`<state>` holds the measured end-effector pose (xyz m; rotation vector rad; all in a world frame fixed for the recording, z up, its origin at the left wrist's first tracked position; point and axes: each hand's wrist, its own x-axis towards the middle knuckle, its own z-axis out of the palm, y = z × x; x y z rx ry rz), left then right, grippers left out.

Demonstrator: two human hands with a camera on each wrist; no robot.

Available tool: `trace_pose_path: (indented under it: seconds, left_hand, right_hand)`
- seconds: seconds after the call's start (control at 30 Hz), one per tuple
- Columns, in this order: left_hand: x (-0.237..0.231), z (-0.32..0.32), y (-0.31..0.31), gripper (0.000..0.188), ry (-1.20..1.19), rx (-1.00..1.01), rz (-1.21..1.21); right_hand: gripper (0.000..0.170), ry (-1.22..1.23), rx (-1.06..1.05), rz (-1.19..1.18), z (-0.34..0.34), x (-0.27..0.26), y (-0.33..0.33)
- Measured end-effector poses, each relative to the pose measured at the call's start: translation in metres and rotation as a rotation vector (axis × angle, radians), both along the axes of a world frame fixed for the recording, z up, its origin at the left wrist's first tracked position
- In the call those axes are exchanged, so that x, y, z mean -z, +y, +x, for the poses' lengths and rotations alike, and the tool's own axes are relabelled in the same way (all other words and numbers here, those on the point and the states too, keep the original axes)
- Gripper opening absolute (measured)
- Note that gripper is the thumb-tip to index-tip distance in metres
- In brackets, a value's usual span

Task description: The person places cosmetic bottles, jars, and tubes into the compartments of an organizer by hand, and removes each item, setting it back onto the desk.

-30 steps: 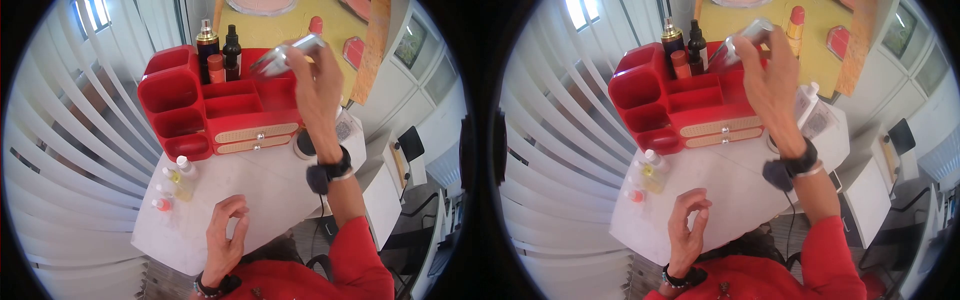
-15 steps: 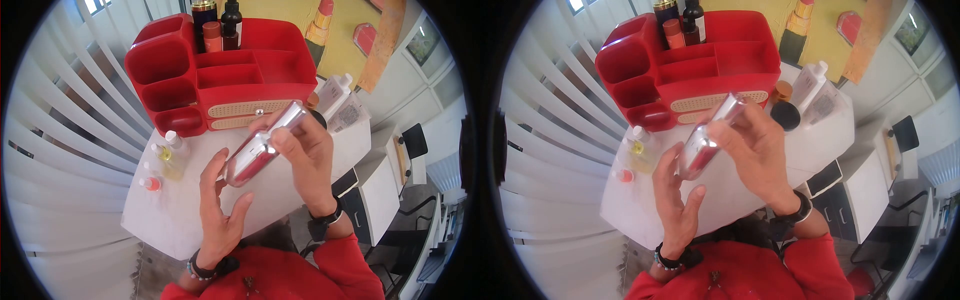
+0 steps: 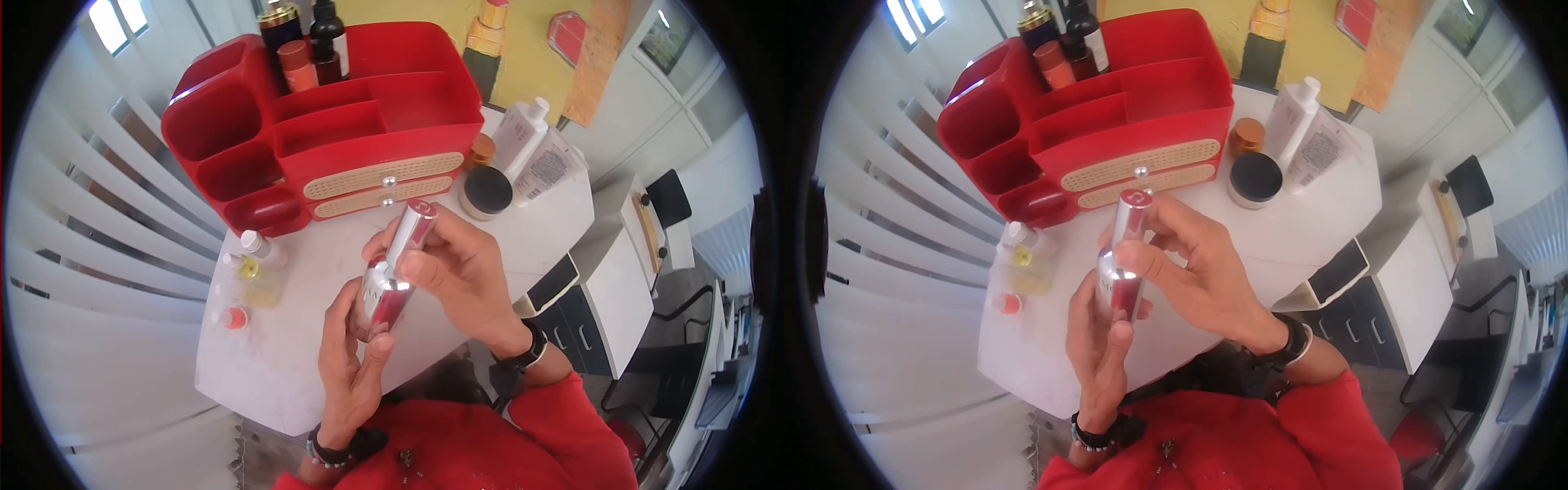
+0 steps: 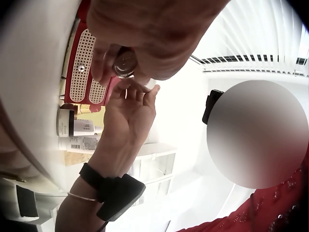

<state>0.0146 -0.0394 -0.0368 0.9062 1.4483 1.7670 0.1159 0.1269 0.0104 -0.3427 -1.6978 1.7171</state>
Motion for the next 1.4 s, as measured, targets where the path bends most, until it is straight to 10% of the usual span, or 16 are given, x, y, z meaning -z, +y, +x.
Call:
trace_pose_path:
  seconds: [0.2, 0.6, 1.4]
  left_hand:
    - [-0.004, 0.0, 0.003, 0.059, 0.331, 0.079, -0.123]
    - [-0.008, 0.007, 0.002, 0.042, 0.265, -0.024, -0.107]
    - [0.003, -0.007, -0.005, 0.028, 0.277, 0.014, -0.055]
  right_hand:
    - [0.027, -0.051, 0.22, 0.182, 0.028, 0.006, -0.003]
    - [0.024, -0.479, 1.031, 0.666, 0.105, 0.007, 0.05]
    - [0.04, -0.565, 1.235, 0.809, 0.101, 0.028, 0.082]
